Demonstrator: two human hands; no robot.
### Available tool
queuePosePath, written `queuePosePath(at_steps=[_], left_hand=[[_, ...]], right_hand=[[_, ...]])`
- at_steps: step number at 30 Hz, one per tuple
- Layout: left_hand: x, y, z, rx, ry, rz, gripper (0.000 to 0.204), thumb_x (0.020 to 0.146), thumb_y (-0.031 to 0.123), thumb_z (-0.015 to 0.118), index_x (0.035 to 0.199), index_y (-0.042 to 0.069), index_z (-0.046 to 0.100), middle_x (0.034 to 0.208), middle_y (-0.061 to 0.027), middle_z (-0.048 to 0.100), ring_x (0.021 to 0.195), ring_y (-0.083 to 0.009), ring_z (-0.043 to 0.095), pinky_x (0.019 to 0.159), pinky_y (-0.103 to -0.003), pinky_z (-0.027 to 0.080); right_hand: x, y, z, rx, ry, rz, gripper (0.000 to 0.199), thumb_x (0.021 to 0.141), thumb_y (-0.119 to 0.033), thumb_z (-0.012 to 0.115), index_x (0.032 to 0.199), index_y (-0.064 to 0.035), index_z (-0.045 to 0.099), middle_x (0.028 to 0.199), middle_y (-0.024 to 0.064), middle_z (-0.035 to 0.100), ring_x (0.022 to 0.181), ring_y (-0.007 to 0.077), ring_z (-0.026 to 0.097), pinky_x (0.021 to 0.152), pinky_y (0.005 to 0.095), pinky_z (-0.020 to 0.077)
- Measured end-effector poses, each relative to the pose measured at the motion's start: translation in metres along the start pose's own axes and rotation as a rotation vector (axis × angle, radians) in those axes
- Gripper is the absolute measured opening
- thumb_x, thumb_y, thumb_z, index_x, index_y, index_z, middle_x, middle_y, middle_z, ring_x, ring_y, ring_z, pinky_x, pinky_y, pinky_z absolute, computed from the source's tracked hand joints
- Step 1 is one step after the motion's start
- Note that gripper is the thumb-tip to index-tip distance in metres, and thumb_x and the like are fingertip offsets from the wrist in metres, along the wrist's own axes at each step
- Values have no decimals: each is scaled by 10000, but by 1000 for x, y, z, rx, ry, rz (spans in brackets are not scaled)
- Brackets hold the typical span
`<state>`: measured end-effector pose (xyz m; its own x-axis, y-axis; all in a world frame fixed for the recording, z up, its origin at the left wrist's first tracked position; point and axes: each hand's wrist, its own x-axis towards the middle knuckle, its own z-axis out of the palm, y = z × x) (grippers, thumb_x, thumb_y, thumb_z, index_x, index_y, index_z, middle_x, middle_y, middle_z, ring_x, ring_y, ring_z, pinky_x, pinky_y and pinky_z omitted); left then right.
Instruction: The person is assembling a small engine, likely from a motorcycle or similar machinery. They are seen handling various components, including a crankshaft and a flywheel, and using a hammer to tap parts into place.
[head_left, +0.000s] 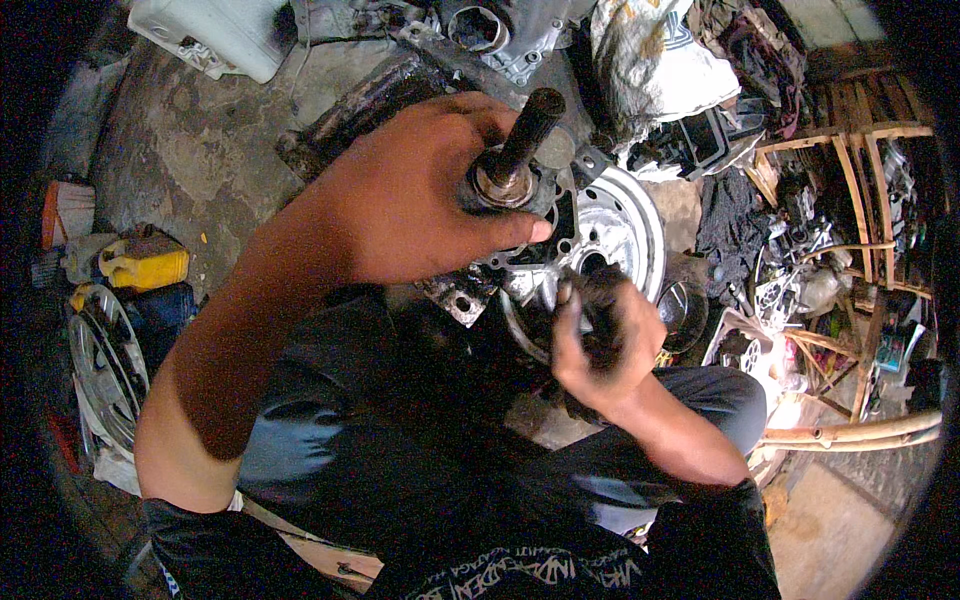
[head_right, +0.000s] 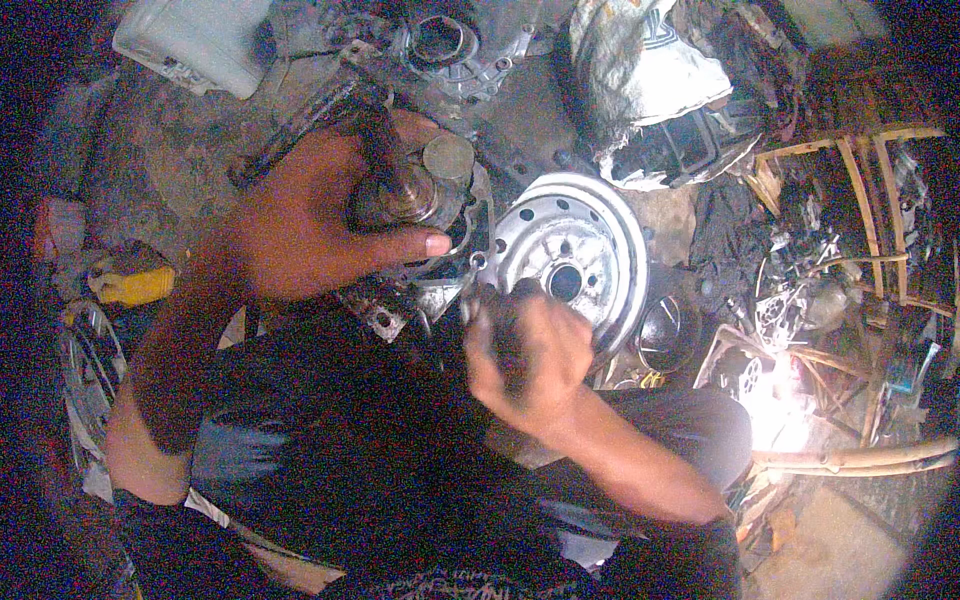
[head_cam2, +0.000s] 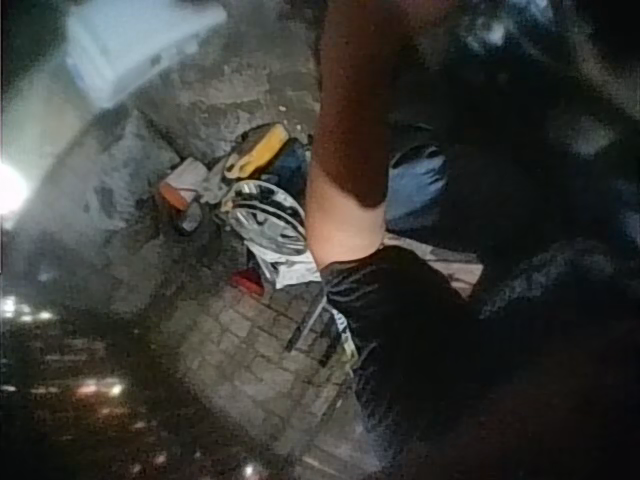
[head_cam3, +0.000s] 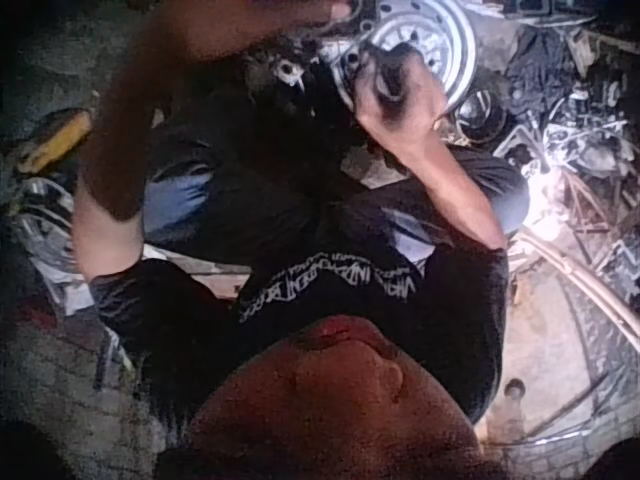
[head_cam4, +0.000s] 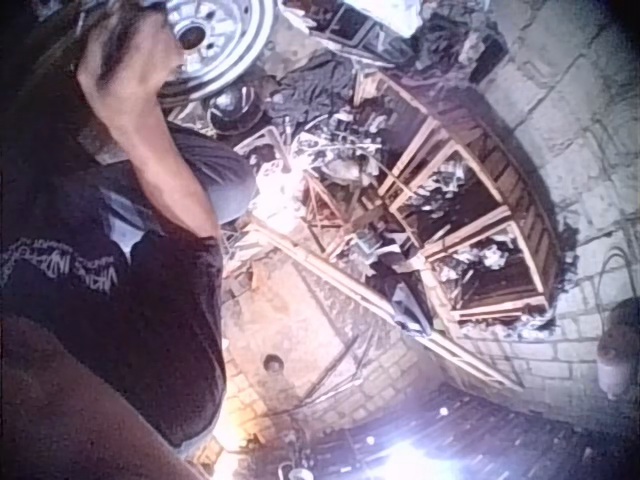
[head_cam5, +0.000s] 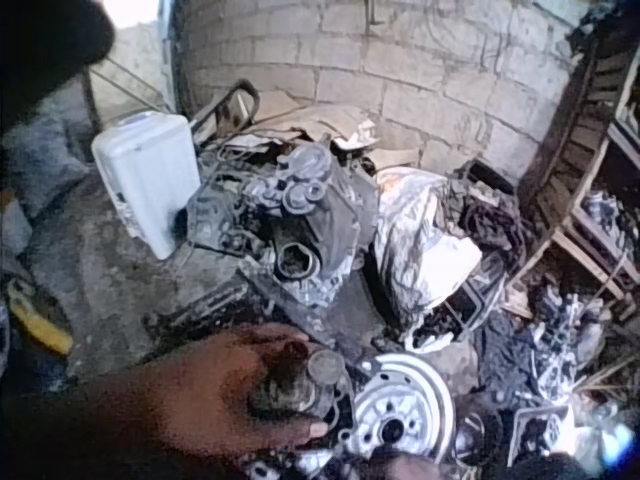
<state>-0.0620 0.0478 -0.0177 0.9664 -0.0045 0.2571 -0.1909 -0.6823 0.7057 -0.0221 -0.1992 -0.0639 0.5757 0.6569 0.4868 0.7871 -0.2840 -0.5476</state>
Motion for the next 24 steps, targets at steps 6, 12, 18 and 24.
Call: queuePosePath(at_steps=[6, 12, 18, 24], left_hand=[[1, 1, -2, 24, -24, 16, 389, 794, 306, 819, 955, -15, 669, 1103, -205, 675, 1090, -393, 627, 986, -441, 487], [-1, 2, -4, 72, -41, -6, 387, 802, 326, 816, 919, -11, 668, 1105, -200, 675, 1104, -385, 624, 996, -432, 484], [1, 7, -5, 34, -34, -40, 364, 803, 337, 817, 877, 12, 673, 1071, -185, 673, 1093, -379, 627, 999, -430, 483], [0, 2, -1, 31, -28, -16, 351, 802, 325, 818, 902, 19, 678, 1064, -184, 679, 1101, -373, 623, 1006, -439, 474]], right_hand=[[6, 5, 10, 71, 131, 18, 192, 773, 43, 732, 872, 7, 572, 692, 153, 618, 546, 315, 626, 512, 385, 481], [8, 3, 5, 56, 102, -23, 98, 841, 57, 690, 906, 34, 620, 753, 131, 676, 612, 183, 656, 598, 291, 508], [19, 17, 5, 110, 159, 160, 136, 824, 28, 712, 882, 20, 590, 712, 158, 644, 550, 264, 636, 520, 347, 490], [15, 18, 3, 82, 125, 136, 118, 843, 38, 699, 875, 19, 586, 727, 152, 650, 569, 254, 638, 515, 336, 477]])
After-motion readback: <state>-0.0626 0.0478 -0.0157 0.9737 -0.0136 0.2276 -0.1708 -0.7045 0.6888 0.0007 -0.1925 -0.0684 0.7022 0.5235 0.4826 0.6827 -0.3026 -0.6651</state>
